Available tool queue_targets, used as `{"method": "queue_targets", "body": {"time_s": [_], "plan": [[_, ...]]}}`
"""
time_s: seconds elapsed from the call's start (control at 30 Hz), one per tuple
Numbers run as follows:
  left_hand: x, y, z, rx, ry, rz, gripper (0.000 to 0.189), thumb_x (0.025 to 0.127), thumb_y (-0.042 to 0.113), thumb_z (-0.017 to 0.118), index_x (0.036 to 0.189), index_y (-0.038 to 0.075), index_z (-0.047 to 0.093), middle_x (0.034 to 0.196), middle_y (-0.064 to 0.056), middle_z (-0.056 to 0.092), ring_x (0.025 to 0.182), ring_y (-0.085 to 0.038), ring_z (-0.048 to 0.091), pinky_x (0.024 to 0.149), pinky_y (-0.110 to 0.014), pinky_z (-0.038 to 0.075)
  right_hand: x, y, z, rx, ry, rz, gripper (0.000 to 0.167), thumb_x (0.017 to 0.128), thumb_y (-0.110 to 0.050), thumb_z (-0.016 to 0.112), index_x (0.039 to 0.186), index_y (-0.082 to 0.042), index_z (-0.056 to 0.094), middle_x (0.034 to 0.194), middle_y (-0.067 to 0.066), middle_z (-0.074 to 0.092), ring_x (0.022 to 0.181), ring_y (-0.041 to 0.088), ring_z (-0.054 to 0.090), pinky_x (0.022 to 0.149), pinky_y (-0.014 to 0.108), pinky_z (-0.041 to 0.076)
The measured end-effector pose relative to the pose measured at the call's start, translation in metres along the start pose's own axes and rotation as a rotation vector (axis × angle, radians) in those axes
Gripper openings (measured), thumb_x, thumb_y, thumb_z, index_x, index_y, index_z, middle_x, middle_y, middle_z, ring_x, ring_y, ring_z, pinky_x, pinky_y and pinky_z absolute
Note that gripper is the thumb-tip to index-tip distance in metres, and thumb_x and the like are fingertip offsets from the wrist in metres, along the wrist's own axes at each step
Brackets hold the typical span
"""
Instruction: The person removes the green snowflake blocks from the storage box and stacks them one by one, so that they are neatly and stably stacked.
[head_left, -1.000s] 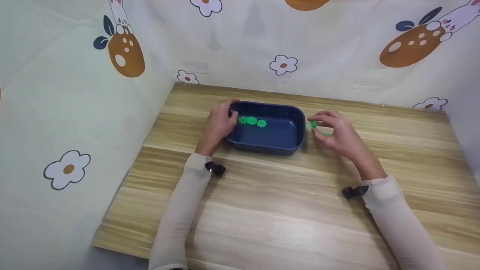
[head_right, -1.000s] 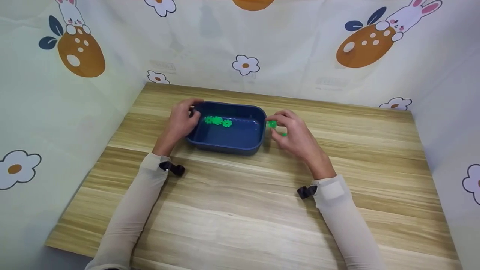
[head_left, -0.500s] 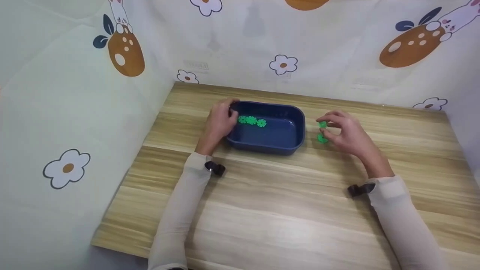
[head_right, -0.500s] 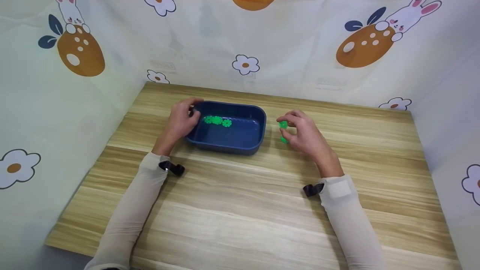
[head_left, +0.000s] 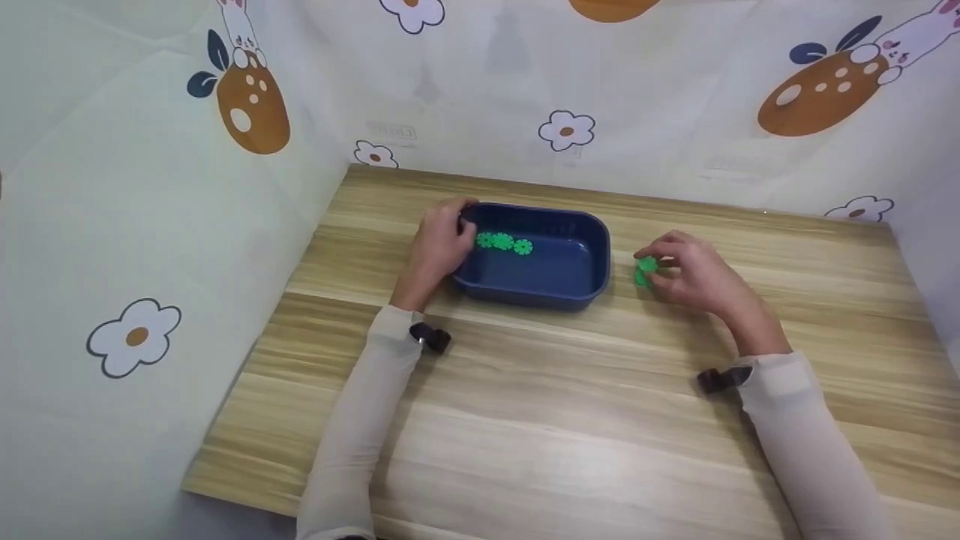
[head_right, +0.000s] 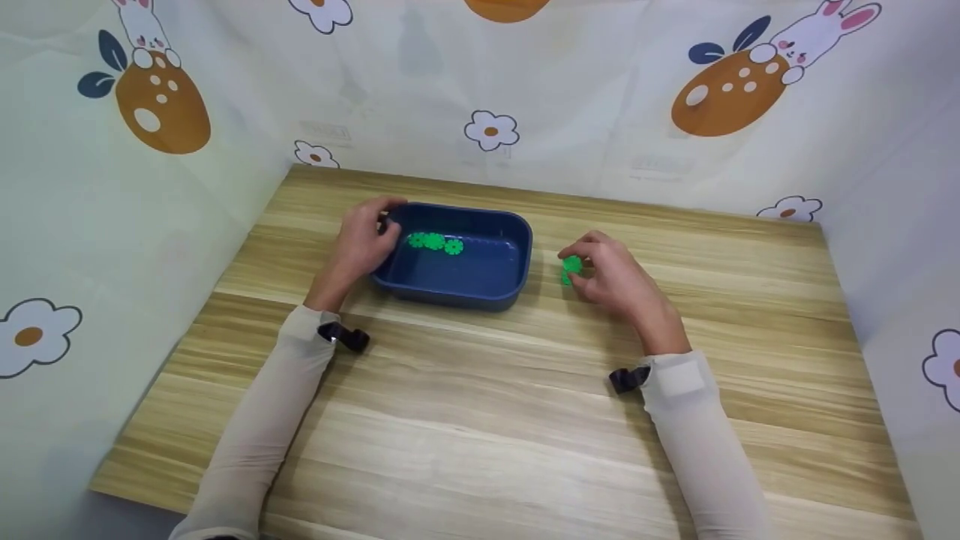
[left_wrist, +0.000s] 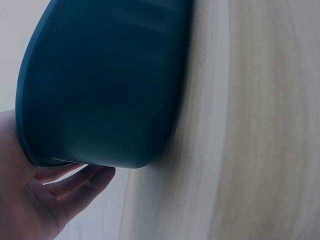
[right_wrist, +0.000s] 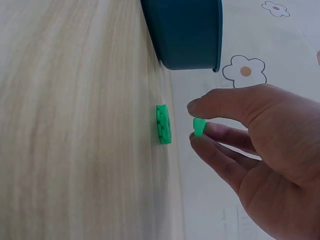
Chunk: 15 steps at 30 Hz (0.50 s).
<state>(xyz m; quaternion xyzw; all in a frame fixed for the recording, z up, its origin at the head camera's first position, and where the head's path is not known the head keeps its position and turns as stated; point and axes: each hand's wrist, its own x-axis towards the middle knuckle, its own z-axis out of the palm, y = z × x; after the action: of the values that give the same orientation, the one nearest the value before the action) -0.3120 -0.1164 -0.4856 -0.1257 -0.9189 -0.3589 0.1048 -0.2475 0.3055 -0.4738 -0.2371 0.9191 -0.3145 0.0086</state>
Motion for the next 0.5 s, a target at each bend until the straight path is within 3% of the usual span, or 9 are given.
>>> {"method": "queue_targets", "body": {"time_s": [0.5], "plan": [[-0.0006, 0.0, 0.0, 0.012, -0.001, 0.003, 0.039, 0.099, 0.008, 0.061, 0.137, 0.011, 0.071, 0.135, -0.013, 0.073, 0.123, -0.026, 0.068, 0.108, -0.045, 0.055, 0.001, 0.0038, 0.0023, -0.016, -0.076, 0.041, 0.041, 0.088, 0.005, 0.076, 0.129, 0.006, 0.073, 0.12, 0.022, 0.071, 0.112, 0.039, 0.072, 0.099, 0.053, 0.061]]}}
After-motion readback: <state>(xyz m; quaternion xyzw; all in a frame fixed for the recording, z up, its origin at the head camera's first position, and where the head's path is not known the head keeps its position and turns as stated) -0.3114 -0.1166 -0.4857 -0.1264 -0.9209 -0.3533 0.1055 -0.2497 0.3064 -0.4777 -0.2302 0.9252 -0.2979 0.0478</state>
